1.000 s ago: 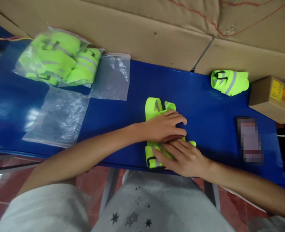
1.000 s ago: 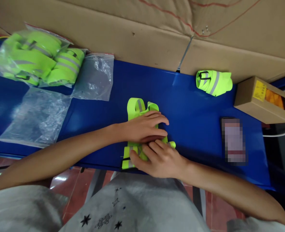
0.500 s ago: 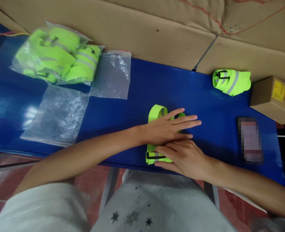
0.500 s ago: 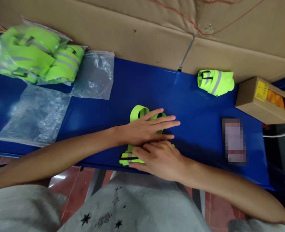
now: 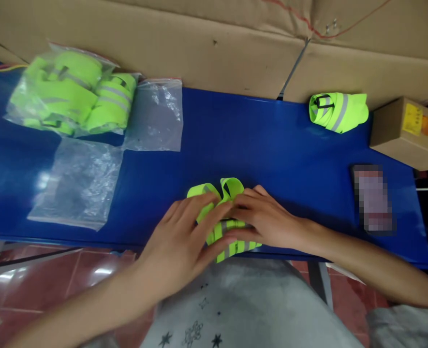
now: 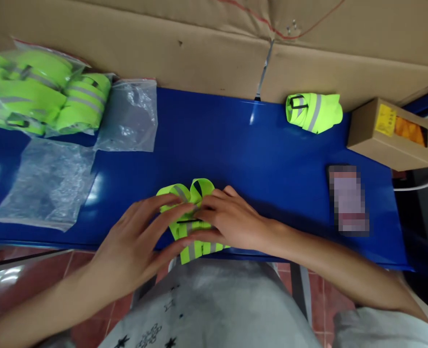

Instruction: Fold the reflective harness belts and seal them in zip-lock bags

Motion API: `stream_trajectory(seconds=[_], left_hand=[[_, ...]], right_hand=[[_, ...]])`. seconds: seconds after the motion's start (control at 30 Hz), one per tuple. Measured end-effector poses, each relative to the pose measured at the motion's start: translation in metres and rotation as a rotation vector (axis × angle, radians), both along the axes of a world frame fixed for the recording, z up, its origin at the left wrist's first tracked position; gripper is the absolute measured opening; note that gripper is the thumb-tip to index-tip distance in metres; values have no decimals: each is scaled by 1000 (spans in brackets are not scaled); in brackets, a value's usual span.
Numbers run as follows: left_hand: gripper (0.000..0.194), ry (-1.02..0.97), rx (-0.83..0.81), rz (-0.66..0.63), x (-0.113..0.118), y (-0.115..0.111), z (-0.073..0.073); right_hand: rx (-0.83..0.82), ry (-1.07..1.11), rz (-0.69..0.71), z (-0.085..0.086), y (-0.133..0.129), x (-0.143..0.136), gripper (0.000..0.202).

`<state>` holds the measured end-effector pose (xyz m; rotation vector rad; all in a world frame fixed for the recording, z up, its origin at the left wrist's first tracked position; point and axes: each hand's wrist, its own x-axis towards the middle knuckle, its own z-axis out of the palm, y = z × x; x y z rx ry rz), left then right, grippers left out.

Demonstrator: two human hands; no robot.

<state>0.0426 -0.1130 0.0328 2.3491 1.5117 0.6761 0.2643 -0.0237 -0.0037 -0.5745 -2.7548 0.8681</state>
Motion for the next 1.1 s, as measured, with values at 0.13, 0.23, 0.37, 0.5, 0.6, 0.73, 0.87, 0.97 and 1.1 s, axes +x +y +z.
stream_trajectory(seconds=[0.13,0.23,0.37,0.5,0.6,0.73,0.87,0.97,1.1], left_hand=[[26,104,-25,139,-17,-39,-21],[24,18,-81,52,-24,-35,-39],[23,-94,-47,-30,-22,-5,-56],[20,-133,-21,-85,-14,25,-60],[27,-106,-7,-128,-13,38,-57],[37,-114,-96,-192,-18,40,-48],[33,-216,-146,-115,-18,36,-46],[30,-168,-48,-153,-14,39,-52],[36,-60,24,-222,-9,49,-54]], right_hand=[[-2,-6,17,-4,2,-1,44],[39,18,21,-6,0,-1,45],[171,106,49,-5,-6,0,42],[321,123,91,-1,-10,0,37],[414,107,102,0,-13,1,31],[573,188,132,-2,-14,2,17],[680,204,196,-5,-12,3,24],[709,176,221,-6,-12,4,55],[704,164,239,-7,-18,5,79]])
